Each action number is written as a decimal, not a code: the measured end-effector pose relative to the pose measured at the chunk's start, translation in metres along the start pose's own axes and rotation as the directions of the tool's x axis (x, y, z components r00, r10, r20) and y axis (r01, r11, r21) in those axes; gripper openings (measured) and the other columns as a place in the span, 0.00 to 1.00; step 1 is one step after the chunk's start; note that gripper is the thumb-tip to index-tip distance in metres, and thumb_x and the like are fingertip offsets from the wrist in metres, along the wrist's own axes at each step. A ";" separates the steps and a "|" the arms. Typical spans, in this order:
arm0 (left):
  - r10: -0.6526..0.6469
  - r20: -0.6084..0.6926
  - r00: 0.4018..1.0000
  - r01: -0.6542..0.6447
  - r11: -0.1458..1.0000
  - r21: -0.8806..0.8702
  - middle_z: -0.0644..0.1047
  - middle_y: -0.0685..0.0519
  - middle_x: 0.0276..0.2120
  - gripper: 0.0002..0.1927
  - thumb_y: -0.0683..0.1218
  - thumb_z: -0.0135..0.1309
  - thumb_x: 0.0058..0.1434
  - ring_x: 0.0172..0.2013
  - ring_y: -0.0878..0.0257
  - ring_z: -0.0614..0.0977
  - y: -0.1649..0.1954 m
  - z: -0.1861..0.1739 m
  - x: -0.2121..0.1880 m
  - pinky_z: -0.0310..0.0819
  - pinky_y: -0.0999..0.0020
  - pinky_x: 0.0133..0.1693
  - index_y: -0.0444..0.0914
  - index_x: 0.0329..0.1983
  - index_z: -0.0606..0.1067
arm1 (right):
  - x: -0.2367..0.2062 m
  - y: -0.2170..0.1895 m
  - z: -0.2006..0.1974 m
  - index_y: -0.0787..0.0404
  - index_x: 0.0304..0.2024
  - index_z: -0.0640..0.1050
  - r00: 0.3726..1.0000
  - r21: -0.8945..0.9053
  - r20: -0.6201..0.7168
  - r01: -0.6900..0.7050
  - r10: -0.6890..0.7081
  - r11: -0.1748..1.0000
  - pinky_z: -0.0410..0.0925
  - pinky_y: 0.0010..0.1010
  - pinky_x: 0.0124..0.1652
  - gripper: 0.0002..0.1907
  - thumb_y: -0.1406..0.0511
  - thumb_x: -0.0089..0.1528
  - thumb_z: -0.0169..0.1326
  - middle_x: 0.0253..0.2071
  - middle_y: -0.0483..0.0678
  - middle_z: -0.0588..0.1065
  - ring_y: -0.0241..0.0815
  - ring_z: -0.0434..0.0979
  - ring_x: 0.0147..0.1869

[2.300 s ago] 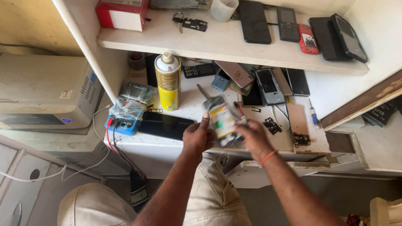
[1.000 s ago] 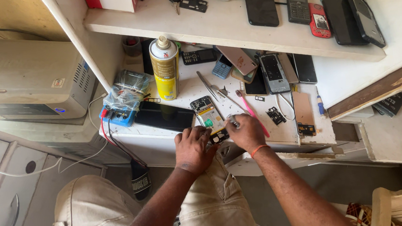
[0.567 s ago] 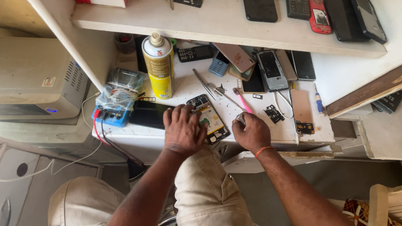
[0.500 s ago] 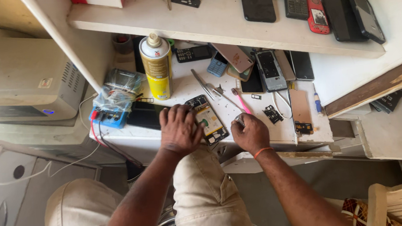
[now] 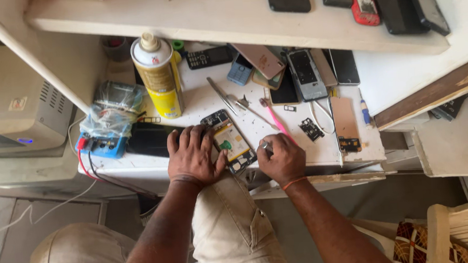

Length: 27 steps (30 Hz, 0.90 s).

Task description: The person repairs a disassembled smartphone at a cluttered workbench, holding the phone steady with one hand while using a screwdriver with the other to work on the internal board. They reposition the phone and continue working on its components throughout the episode.

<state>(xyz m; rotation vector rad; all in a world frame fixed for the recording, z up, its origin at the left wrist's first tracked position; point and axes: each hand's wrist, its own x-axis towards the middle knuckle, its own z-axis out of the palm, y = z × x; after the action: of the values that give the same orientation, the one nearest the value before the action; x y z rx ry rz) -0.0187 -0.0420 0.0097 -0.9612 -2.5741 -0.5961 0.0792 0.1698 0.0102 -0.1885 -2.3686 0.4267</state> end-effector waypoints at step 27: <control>-0.103 0.156 0.982 0.087 0.991 0.104 0.68 0.41 0.62 0.33 0.68 0.43 0.61 0.65 0.45 0.65 0.003 0.008 0.001 0.45 0.37 0.65 0.37 0.51 0.74 | 0.000 -0.004 -0.004 0.54 0.32 0.78 1.000 0.004 -0.019 0.005 -0.005 1.000 0.72 0.37 0.32 0.05 0.66 0.56 0.63 0.29 0.43 0.77 0.46 0.79 0.32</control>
<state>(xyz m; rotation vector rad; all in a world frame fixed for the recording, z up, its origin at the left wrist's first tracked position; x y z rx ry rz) -0.0185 -0.0357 0.0038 -0.8923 -2.7770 -0.4293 0.0813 0.1665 0.0143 -0.1835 -2.3494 0.4255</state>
